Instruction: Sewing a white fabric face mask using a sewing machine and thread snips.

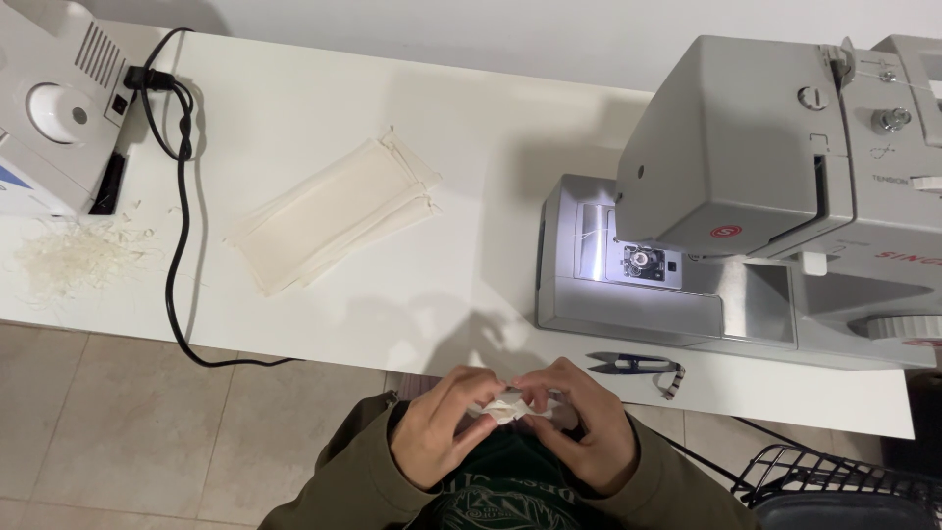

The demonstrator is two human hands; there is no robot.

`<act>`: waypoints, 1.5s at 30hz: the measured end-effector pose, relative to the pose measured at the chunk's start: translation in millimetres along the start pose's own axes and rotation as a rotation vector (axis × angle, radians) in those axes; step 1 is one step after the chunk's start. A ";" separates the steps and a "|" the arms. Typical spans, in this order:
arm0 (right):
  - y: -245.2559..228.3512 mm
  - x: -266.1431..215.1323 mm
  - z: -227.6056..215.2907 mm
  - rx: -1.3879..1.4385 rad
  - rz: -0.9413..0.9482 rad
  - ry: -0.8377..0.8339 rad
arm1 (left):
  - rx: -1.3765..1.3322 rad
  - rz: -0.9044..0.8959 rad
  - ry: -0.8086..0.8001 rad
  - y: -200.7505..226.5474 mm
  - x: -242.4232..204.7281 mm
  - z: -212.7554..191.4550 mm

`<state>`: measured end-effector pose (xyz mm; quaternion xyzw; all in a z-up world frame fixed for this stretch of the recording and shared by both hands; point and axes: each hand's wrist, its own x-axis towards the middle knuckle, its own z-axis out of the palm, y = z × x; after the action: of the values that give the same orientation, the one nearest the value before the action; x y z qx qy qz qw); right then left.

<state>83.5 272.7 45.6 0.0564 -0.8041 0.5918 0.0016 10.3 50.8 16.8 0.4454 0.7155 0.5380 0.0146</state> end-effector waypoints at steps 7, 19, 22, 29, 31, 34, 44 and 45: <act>15.0 -4.1 1.0 0.133 -0.098 0.031 | -0.152 -0.275 -0.005 10.7 14.1 -2.2; 24.9 -9.5 2.3 -0.054 -0.168 0.008 | -0.281 -0.353 -0.011 29.7 26.6 -14.8; 13.7 -7.0 -1.3 -0.043 -0.229 0.051 | -0.272 -0.392 -0.026 30.5 27.7 -15.5; -0.5 1.0 -2.9 -0.217 -0.257 0.107 | -0.243 -0.288 0.029 18.0 22.2 -7.0; -2.0 0.7 -2.7 -0.210 -0.240 0.114 | -0.227 -0.307 0.044 18.2 22.1 -6.9; 2.6 -0.1 -6.5 -0.248 -0.251 0.163 | -0.203 -0.338 0.074 18.8 23.3 -8.5; 21.0 -10.4 -26.9 -0.220 -0.232 0.125 | -0.183 -0.295 0.108 11.7 27.3 -15.7; 11.8 -5.9 -30.2 -0.220 -0.233 0.125 | -0.182 -0.295 0.108 11.7 29.0 -17.3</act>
<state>86.4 305.4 43.0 0.1117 -0.8503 0.4986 0.1262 -8.6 57.0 46.5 0.3028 0.7211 0.6158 0.0952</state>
